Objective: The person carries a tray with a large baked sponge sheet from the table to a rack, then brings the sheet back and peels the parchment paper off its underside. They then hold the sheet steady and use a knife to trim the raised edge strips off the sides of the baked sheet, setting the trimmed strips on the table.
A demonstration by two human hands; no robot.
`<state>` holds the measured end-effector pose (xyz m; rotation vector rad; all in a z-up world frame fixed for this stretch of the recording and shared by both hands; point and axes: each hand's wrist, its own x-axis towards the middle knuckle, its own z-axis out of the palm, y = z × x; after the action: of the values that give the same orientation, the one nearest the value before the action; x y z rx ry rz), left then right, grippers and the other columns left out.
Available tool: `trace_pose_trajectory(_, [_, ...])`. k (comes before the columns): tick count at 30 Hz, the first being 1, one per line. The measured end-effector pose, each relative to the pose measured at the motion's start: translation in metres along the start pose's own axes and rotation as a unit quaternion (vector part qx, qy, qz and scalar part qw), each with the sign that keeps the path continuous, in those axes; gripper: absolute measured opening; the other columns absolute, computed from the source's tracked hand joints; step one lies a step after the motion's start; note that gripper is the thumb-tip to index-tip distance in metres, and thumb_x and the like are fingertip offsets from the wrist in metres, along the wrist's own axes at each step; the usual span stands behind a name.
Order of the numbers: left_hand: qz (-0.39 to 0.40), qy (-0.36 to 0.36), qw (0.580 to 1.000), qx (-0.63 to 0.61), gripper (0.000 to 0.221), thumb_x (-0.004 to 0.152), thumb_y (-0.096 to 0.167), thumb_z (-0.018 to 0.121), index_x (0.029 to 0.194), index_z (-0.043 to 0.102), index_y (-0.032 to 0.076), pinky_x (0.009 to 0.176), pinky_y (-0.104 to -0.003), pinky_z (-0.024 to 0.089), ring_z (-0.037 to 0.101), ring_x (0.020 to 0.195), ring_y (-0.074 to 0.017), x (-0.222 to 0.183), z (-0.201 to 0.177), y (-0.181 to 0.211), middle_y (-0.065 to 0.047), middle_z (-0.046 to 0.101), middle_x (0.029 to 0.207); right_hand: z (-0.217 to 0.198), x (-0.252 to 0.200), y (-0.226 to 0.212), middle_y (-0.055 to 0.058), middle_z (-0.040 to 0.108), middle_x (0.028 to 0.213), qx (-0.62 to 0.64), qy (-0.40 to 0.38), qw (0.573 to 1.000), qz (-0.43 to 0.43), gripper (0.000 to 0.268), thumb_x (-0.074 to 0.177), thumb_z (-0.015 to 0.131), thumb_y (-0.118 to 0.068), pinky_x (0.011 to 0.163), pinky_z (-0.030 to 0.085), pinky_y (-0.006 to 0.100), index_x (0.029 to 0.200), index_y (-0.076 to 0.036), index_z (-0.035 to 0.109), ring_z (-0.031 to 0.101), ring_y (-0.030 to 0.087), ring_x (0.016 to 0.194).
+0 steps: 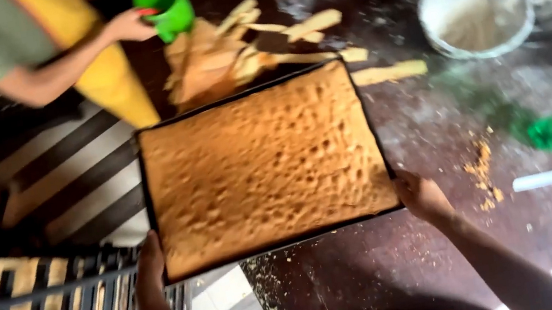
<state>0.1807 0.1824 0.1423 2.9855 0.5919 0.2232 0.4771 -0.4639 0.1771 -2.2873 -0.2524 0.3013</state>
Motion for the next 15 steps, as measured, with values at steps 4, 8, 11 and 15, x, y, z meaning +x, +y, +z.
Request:
trace_pose_trajectory(4, [-0.451, -0.137, 0.795, -0.381, 0.087, 0.100, 0.071, 0.036, 0.147, 0.050, -0.001, 0.108, -0.046, 0.042, 0.055, 0.131, -0.0319, 0.024, -0.019, 0.025, -0.019, 0.057, 0.144, 0.009, 0.009, -0.009, 0.024, 0.071, 0.110, -0.046, -0.012, 0.999, 0.004, 0.038, 0.095, 0.056, -0.029, 0.083, 0.055, 0.052, 0.125, -0.007, 0.066, 0.068, 0.045, 0.100])
trace_pose_trajectory(8, [-0.490, -0.168, 0.787, -0.336, 0.099, 0.101, 0.079, 0.031, 0.143, 0.054, -0.007, 0.103, -0.051, 0.045, 0.060, 0.122, -0.0364, 0.028, -0.032, 0.030, -0.026, 0.062, 0.135, 0.019, 0.011, -0.007, 0.028, 0.070, 0.104, -0.072, 0.003, 0.997, 0.003, 0.035, 0.100, 0.051, -0.029, 0.080, 0.055, 0.056, 0.125, -0.007, 0.063, 0.067, 0.049, 0.092])
trace_pose_trajectory(11, [-0.489, -0.151, 0.796, -0.323, 0.102, 0.099, 0.080, 0.037, 0.130, 0.066, -0.013, 0.094, -0.057, 0.049, 0.063, 0.115, -0.0492, 0.024, -0.052, 0.027, -0.036, 0.068, 0.123, 0.013, 0.016, -0.005, 0.026, 0.072, 0.098, -0.097, -0.024, 0.991, 0.089, 0.031, 0.103, 0.047, -0.030, 0.079, 0.053, 0.060, 0.119, -0.008, 0.062, 0.068, 0.049, 0.089])
trace_pose_trajectory(15, [-0.380, -0.155, 0.905, -0.108, 0.102, 0.102, 0.080, 0.038, 0.123, 0.067, -0.015, 0.095, -0.052, 0.051, 0.056, 0.122, -0.0476, -0.019, -0.064, -0.016, -0.041, 0.063, 0.123, -0.013, 0.025, 0.007, 0.024, 0.073, 0.095, -0.101, 0.005, 0.991, 0.083, 0.029, 0.101, 0.047, -0.031, 0.079, 0.054, 0.058, 0.115, -0.013, 0.065, 0.069, 0.047, 0.089])
